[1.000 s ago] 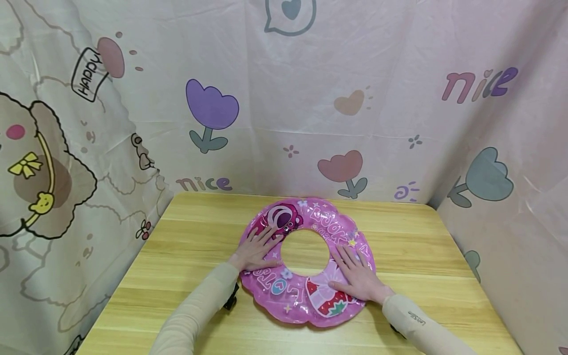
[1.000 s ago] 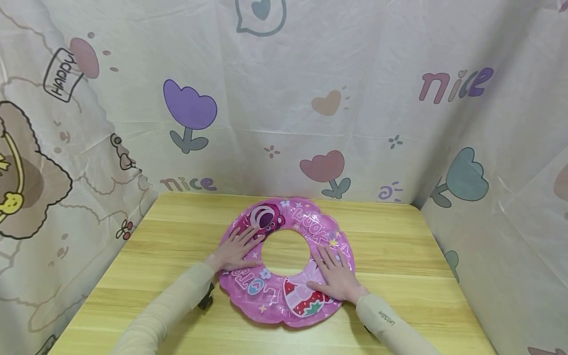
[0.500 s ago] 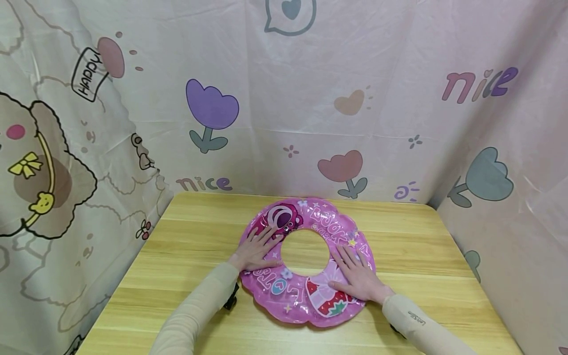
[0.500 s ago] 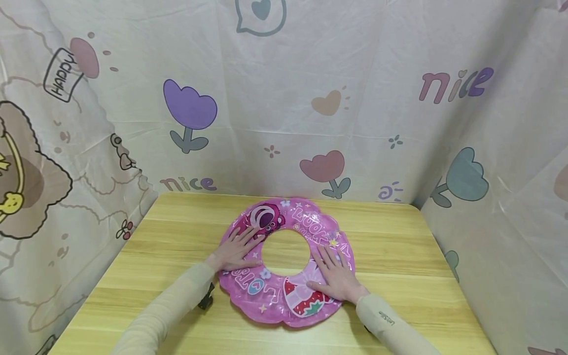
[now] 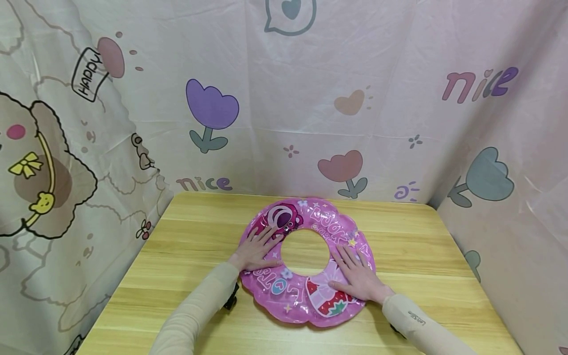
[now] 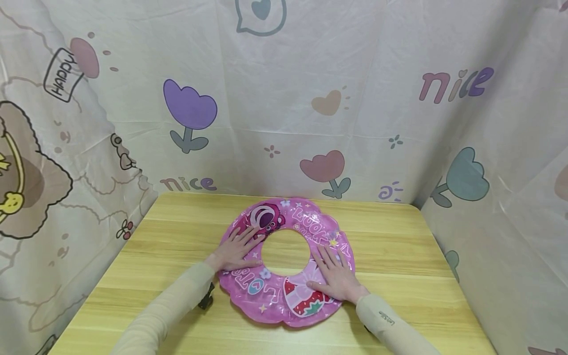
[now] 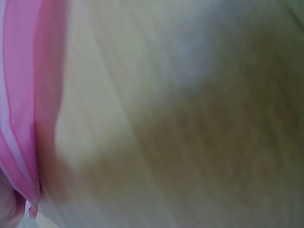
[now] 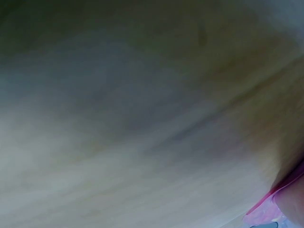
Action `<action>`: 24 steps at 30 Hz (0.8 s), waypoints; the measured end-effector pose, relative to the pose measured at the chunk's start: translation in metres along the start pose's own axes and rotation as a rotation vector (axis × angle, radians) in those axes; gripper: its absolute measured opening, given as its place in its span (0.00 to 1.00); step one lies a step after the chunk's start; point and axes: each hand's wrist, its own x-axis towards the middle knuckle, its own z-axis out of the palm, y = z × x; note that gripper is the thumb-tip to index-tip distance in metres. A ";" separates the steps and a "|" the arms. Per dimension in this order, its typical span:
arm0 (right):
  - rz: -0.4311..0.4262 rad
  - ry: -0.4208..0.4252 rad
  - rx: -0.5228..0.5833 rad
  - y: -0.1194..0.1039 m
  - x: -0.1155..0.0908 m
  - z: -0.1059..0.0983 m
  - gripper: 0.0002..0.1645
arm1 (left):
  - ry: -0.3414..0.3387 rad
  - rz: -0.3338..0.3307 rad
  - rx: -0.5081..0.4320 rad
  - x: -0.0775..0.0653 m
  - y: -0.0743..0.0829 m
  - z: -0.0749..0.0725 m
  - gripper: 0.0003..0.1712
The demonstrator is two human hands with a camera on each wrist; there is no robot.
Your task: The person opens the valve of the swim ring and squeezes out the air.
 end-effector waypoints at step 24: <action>-0.002 0.002 0.009 0.000 -0.001 0.001 0.58 | 0.025 0.010 -0.011 0.001 -0.002 0.004 0.53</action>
